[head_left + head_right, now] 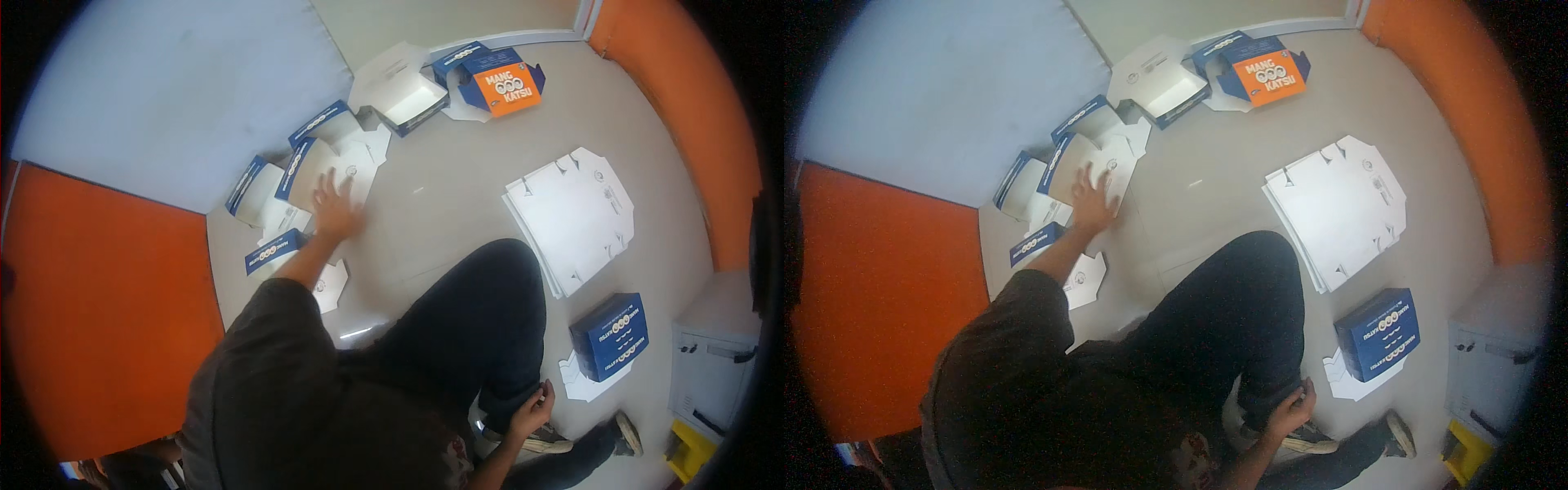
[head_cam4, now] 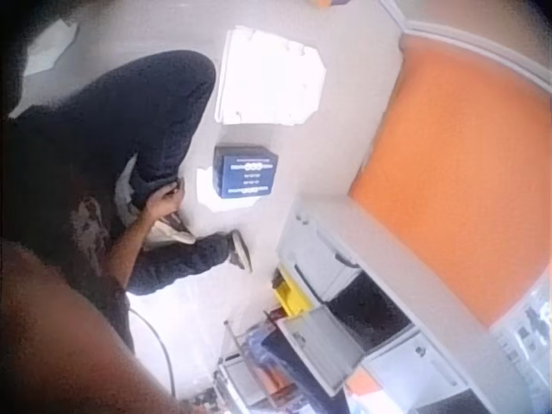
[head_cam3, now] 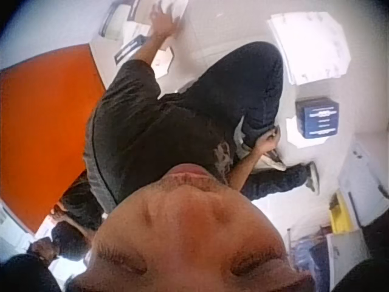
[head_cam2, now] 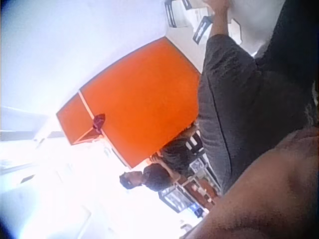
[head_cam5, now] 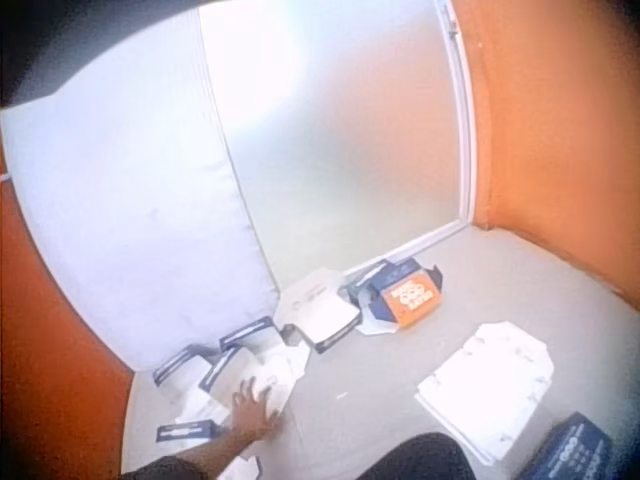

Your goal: The person sits on the floor and assembles cardboard food boxes by folding the pre-cut flaps into shape and pressing the edges together.

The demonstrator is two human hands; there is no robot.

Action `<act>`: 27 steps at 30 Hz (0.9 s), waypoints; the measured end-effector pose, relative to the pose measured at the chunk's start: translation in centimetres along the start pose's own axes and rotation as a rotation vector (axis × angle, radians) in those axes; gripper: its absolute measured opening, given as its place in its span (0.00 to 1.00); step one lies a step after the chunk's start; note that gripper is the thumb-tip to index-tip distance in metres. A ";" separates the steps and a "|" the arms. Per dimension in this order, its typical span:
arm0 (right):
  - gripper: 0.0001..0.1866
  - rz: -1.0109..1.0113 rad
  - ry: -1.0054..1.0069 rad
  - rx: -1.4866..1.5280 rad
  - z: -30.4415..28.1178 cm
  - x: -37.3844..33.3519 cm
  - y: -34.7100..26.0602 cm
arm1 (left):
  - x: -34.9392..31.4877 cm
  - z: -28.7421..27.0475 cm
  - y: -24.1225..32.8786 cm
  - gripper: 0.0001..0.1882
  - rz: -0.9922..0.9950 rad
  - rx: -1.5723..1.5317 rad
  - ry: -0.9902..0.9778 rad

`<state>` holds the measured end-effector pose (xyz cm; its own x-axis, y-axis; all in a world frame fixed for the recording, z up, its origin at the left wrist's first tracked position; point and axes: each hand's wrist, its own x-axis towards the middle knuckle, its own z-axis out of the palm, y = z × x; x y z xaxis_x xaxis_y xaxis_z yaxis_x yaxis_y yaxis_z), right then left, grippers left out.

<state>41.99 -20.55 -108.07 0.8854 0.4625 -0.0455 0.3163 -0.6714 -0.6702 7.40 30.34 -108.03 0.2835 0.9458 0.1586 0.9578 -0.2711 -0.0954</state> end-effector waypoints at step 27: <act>0.33 -0.463 0.134 0.597 -9.6 -1.4 -18.0 | -10.8 -23.2 28.4 0.41 0.931 -1.249 -0.139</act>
<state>38.31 -14.73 -88.80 0.7534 0.5204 0.4020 0.4608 0.0183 -0.8873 32.64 8.25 -89.65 0.8374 0.3566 0.4142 -0.0940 -0.6525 0.7519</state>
